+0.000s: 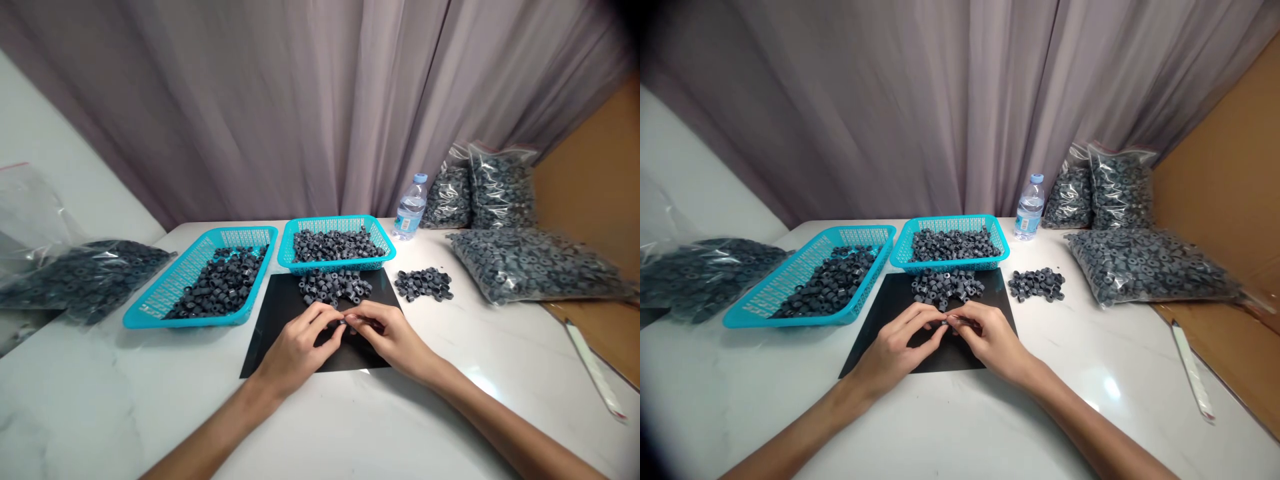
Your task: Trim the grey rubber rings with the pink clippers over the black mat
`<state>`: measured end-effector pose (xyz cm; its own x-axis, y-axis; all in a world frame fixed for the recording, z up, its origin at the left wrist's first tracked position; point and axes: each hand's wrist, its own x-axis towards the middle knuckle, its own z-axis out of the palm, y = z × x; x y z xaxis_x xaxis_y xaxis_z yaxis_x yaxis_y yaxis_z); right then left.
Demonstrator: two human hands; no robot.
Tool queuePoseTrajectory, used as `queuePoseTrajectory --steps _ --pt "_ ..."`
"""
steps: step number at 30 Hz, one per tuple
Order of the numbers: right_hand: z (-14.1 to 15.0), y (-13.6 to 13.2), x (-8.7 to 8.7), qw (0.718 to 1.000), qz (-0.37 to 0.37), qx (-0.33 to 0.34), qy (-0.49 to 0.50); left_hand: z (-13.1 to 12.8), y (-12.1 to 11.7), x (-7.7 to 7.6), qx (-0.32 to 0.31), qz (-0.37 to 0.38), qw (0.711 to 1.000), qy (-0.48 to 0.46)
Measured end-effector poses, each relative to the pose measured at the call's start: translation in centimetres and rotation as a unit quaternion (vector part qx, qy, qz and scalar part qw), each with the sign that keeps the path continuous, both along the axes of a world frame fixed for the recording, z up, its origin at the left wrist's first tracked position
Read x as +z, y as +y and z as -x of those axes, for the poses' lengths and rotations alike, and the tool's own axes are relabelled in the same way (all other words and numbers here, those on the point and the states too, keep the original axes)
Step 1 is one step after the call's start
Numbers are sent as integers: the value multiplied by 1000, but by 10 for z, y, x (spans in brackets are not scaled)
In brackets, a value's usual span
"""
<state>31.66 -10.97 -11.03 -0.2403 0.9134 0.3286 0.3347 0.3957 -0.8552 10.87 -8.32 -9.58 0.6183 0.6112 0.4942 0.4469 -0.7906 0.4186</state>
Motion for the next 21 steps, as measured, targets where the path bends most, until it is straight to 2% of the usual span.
queuePoseTrajectory --steps 7,15,18,21 --pt "0 0 -3 1000 13 -7 -7 0 0 4 12 114 992 -57" --pt "-3 3 0 1000 5 -10 -1 -3 3 6 33 185 977 -101" --pt "-5 4 0 999 4 -30 14 -3 6 6 49 272 949 -153" --pt "-7 5 1 998 4 -56 19 -4 7 9 41 376 902 -207"
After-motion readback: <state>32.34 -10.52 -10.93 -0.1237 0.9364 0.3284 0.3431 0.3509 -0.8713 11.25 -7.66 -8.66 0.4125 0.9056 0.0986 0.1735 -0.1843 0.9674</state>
